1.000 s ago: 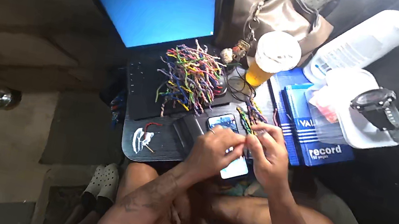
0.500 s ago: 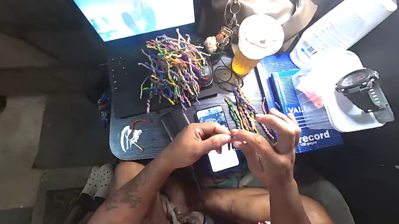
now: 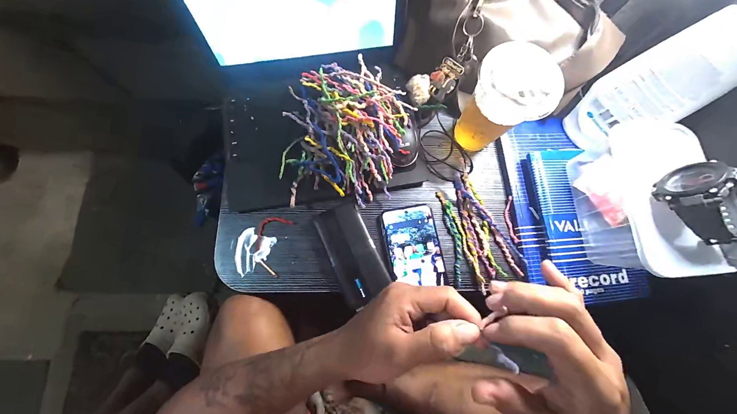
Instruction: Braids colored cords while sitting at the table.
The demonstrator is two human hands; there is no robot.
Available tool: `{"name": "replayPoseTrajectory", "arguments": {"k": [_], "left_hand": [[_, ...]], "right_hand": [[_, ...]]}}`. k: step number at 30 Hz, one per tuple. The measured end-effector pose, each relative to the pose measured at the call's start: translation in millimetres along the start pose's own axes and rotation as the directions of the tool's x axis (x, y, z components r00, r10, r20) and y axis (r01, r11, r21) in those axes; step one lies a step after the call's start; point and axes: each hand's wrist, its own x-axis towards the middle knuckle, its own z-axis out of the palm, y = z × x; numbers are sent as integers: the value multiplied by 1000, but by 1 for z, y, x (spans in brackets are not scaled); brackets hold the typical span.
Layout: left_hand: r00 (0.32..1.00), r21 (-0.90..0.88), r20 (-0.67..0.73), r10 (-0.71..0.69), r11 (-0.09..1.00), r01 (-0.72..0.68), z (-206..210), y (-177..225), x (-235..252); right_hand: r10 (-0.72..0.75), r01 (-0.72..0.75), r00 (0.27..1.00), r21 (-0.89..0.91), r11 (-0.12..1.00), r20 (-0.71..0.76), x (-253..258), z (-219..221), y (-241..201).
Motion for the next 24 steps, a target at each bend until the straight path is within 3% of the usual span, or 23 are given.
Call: {"name": "replayPoseTrajectory", "arguments": {"k": [3,5,8,11,13,14,16,19,22,24], "left_hand": [[998,-176,38,-52,983,58,-3,2,-1],[999,-137,12,-43,990,44,-3,2,0],[991,247,-93,92,967,-66,-5,1,3],[946,728,-106,305,673,-136,-6,-8,4],[937,809,-103,333,577,-116,-4,-13,3],[945,792,-112,308,602,-103,-1,-13,3],[974,620,-134,180,783,-59,2,-6,2],[997,139,-63,-50,989,58,-1,6,2],[984,-229,59,-168,957,177,-6,9,1],[982,-263,45,-186,946,191,-8,9,1]], "right_hand": [[-50,50,999,-3,999,-7,0,2,5],[-29,26,999,-70,997,-43,1,7,10],[9,-31,991,-162,986,-134,2,20,16],[107,-133,975,-132,982,-192,3,37,21],[172,-191,967,-93,977,-187,3,42,20],[186,-200,969,-75,977,-163,3,38,18],[154,-157,983,-29,987,-100,3,25,15],[2,-1,999,33,999,-44,0,9,6],[-60,59,997,-32,998,-42,-1,10,5],[-56,43,993,-136,990,-99,-1,17,10]]}}
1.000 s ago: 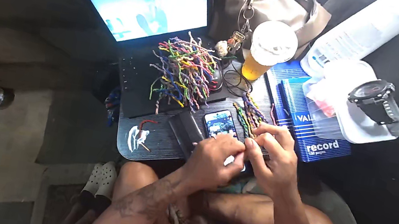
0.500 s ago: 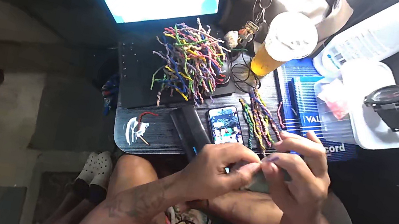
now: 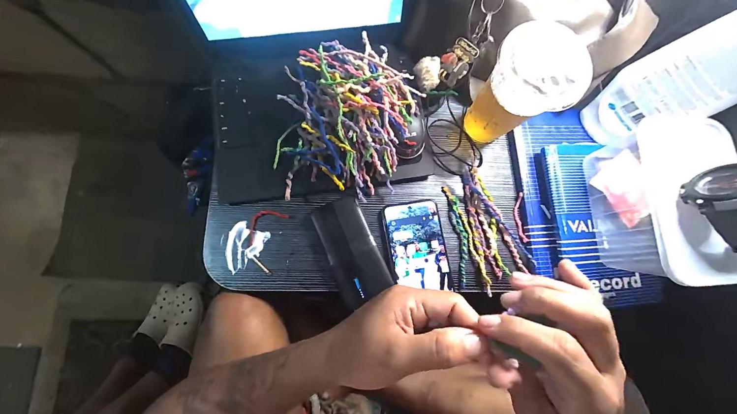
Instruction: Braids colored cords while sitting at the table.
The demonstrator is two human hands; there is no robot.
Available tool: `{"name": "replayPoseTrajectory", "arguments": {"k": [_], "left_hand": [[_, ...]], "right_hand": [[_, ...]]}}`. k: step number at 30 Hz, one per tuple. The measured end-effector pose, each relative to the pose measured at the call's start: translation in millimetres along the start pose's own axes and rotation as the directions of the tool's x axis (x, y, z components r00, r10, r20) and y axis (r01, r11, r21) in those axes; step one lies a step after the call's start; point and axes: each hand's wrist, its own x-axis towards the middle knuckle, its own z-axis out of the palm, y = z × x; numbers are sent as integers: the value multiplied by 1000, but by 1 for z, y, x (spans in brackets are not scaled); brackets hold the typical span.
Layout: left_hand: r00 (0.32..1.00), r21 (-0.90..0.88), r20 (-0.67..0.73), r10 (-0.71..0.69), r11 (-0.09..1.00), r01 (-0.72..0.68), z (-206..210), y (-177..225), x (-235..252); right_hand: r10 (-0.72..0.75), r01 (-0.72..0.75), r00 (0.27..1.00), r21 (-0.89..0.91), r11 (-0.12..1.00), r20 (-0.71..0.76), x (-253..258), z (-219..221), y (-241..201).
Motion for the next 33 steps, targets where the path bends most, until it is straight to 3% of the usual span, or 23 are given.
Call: {"name": "replayPoseTrajectory", "arguments": {"k": [3,6,8,10,14,20,25,29,33], "left_hand": [[979,382,-117,170,917,-113,3,-3,1],[895,820,-85,438,541,-187,2,-11,3],[849,917,-43,526,358,-175,-2,-18,7],[852,939,-59,521,319,-129,-5,-22,10],[921,825,-185,342,563,-43,-7,-16,11],[966,548,-209,150,837,-11,-14,-2,10],[993,286,-60,-100,952,113,-17,-1,10],[983,22,92,-162,987,161,-27,-5,11],[975,2,57,-214,977,214,-26,-4,13]], "right_hand": [[16,-25,997,-117,993,-80,0,12,6],[111,-122,988,-101,987,-108,1,24,11],[203,-208,973,-40,977,-109,1,32,11],[263,-267,960,-26,963,-97,1,35,12],[215,-216,974,-10,976,-63,1,27,15],[109,-107,993,51,993,-34,2,24,16],[76,-78,997,134,988,18,0,26,22],[45,-52,997,116,992,65,0,24,28],[21,-21,1000,-1,1000,19,0,29,32]]}}
